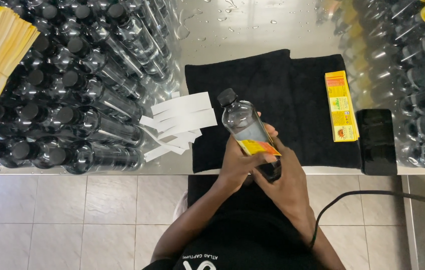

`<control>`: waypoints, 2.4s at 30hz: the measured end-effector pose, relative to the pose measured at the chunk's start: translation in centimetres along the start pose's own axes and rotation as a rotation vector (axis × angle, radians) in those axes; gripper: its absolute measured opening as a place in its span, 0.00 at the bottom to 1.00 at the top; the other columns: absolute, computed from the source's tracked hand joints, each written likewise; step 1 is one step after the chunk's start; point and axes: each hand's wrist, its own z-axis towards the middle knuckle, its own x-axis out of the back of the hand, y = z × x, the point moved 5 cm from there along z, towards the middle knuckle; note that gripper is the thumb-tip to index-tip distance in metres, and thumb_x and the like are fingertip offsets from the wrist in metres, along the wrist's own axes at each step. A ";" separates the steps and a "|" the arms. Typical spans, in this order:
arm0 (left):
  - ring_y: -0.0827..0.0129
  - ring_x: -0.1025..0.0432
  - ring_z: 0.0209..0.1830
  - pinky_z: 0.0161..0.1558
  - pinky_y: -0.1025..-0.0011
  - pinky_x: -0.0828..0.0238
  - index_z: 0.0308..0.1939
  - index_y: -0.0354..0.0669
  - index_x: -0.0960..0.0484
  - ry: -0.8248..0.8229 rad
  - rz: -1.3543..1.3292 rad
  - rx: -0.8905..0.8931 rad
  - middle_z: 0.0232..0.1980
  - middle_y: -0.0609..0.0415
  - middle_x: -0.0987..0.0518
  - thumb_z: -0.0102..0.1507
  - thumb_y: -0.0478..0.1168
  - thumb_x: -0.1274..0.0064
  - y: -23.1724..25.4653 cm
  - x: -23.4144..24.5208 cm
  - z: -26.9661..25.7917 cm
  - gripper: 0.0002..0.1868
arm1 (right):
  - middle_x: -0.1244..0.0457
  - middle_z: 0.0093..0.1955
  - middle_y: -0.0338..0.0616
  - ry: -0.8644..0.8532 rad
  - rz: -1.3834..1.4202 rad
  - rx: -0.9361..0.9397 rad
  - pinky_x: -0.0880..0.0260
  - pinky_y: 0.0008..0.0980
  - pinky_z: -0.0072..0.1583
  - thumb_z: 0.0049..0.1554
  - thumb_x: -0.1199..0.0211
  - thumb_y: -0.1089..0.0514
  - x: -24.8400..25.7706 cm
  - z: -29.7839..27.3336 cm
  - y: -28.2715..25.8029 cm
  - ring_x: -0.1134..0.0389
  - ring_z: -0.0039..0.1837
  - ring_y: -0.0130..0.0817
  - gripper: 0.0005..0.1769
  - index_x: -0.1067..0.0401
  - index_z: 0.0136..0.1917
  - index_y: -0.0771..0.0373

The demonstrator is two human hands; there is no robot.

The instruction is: Manually peeling adhesive labels from strips and applying them to plastic bottles on a production table.

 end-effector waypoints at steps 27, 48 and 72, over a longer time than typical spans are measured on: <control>0.58 0.21 0.61 0.64 0.57 0.23 0.75 0.32 0.32 0.222 -0.015 0.054 0.60 0.41 0.19 0.61 0.72 0.36 0.2 -0.8 0.0 0.55 | 0.33 0.61 0.58 0.318 -0.354 0.213 0.25 0.52 0.63 0.52 0.18 0.53 -1.1 -1.1 -0.4 0.28 0.63 0.55 0.48 0.35 0.81 0.66; 0.48 0.21 0.61 0.65 0.48 0.23 0.75 0.30 0.36 0.384 0.012 0.130 0.59 0.43 0.20 0.61 0.44 0.28 1.8 -1.7 0.4 0.45 | 0.33 0.60 0.57 0.436 -0.420 0.331 0.26 0.52 0.62 0.53 0.17 0.54 -2.0 -1.0 0.4 0.29 0.58 0.53 0.46 0.32 0.79 0.67; 0.52 0.22 0.62 0.63 0.54 0.25 0.70 0.34 0.31 0.502 0.102 0.241 0.59 0.44 0.20 0.57 0.38 0.25 -0.1 -2.1 0.2 0.42 | 0.37 0.67 0.58 0.375 -0.417 0.277 0.33 0.55 0.66 0.51 0.16 0.57 -2.9 -0.9 2.9 0.35 0.66 0.57 0.52 0.37 0.82 0.64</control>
